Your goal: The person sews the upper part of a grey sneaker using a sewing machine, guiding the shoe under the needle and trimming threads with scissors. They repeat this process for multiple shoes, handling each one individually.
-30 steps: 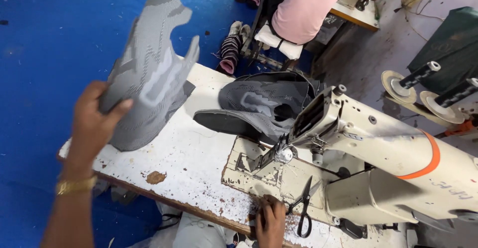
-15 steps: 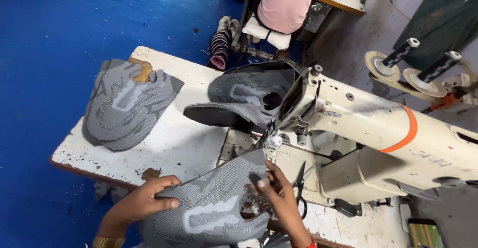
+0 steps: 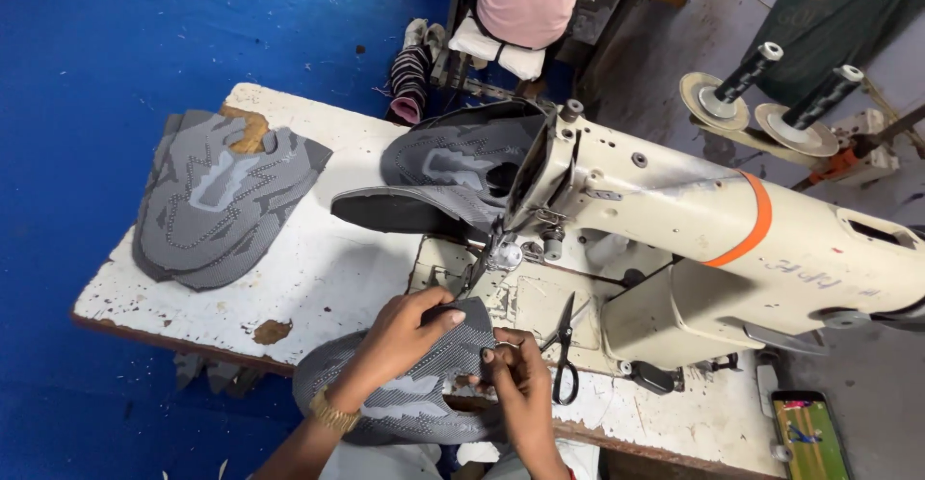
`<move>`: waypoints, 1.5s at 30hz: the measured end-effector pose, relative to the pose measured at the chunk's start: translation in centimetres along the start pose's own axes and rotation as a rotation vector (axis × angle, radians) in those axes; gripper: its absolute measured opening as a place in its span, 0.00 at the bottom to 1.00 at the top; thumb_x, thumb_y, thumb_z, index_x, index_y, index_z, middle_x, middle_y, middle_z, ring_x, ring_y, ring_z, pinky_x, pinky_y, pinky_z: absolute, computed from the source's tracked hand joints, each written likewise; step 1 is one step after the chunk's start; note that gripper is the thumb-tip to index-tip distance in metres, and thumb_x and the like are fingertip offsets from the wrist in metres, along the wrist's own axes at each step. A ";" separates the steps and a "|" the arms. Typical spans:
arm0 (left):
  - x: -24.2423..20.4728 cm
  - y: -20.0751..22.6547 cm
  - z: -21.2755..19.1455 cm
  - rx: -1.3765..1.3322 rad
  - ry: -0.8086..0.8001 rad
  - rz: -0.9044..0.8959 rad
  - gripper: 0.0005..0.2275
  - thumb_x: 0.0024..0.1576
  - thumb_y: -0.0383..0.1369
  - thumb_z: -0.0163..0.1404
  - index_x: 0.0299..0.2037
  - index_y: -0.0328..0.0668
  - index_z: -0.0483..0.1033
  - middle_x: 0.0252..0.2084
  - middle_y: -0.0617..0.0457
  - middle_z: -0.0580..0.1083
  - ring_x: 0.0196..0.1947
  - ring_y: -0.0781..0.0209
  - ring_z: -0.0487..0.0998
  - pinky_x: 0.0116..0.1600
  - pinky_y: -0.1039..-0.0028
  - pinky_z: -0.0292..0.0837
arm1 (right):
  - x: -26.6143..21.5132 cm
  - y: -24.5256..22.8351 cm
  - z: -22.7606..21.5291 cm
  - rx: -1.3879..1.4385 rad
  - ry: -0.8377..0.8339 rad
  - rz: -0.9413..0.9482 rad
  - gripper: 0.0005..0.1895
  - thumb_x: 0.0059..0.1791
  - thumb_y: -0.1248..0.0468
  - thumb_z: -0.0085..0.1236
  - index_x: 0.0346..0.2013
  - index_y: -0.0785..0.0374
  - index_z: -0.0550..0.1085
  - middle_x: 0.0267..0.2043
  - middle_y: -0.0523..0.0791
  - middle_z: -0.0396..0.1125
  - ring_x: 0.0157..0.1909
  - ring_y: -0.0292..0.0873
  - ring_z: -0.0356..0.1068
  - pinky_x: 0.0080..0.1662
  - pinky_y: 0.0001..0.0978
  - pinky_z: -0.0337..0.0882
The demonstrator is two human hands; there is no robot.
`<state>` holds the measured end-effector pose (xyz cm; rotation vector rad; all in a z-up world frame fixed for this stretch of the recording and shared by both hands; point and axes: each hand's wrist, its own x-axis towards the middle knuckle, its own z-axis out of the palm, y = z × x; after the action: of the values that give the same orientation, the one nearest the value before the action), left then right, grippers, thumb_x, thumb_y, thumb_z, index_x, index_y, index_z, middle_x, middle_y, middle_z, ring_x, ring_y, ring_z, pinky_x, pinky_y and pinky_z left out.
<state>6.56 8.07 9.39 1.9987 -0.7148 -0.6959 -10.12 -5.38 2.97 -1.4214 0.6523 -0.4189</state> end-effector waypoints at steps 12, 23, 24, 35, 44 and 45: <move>4.3 -0.6 0.1 -0.186 -0.053 0.469 0.11 0.58 0.33 0.58 0.47 0.37 0.78 0.43 0.49 0.82 0.46 0.60 0.84 0.48 0.70 0.77 | -0.4 -1.1 -1.0 -0.187 0.041 -0.169 0.15 0.52 0.74 0.52 0.54 0.74 0.72 0.38 0.43 0.74 0.38 0.29 0.70 0.40 0.21 0.72; 11.1 0.5 -2.6 -0.039 -0.213 0.364 0.09 0.56 0.30 0.60 0.44 0.37 0.80 0.31 0.51 0.81 0.30 0.70 0.77 0.35 0.75 0.70 | 3.5 -3.5 2.6 0.086 0.003 -0.100 0.27 0.52 0.74 0.51 0.67 0.71 0.61 0.33 0.47 0.74 0.30 0.38 0.75 0.31 0.26 0.73; 11.4 0.2 -2.6 -0.044 -0.217 0.359 0.09 0.56 0.30 0.60 0.44 0.37 0.80 0.31 0.51 0.81 0.30 0.70 0.77 0.35 0.75 0.70 | 3.5 -2.9 2.5 0.083 0.005 -0.092 0.27 0.52 0.74 0.51 0.67 0.71 0.61 0.33 0.47 0.74 0.30 0.38 0.75 0.31 0.26 0.73; 15.6 -2.0 -2.8 -0.195 -0.420 0.476 0.13 0.56 0.32 0.59 0.49 0.34 0.81 0.41 0.52 0.83 0.41 0.70 0.81 0.50 0.76 0.76 | 4.3 -1.2 3.9 0.194 0.011 -0.169 0.31 0.53 0.76 0.47 0.72 0.73 0.56 0.38 0.47 0.74 0.35 0.39 0.76 0.37 0.28 0.77; 15.0 -1.4 -3.0 -0.106 -0.340 0.461 0.13 0.56 0.32 0.60 0.49 0.36 0.81 0.41 0.51 0.83 0.41 0.68 0.82 0.50 0.74 0.76 | 4.9 -1.8 4.5 0.157 0.071 -0.206 0.29 0.54 0.73 0.51 0.70 0.74 0.60 0.32 0.42 0.72 0.31 0.33 0.72 0.38 0.26 0.76; 15.0 -1.5 -2.9 -0.108 -0.343 0.462 0.13 0.56 0.32 0.60 0.49 0.36 0.81 0.41 0.51 0.83 0.41 0.68 0.82 0.50 0.74 0.76 | 5.1 -1.5 4.3 0.155 0.074 -0.205 0.29 0.54 0.73 0.51 0.70 0.74 0.60 0.32 0.42 0.72 0.31 0.33 0.72 0.38 0.26 0.76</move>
<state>19.10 -0.32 6.40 1.5482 -1.2637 -0.7802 -3.33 -5.48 3.75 -1.3338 0.5233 -0.6722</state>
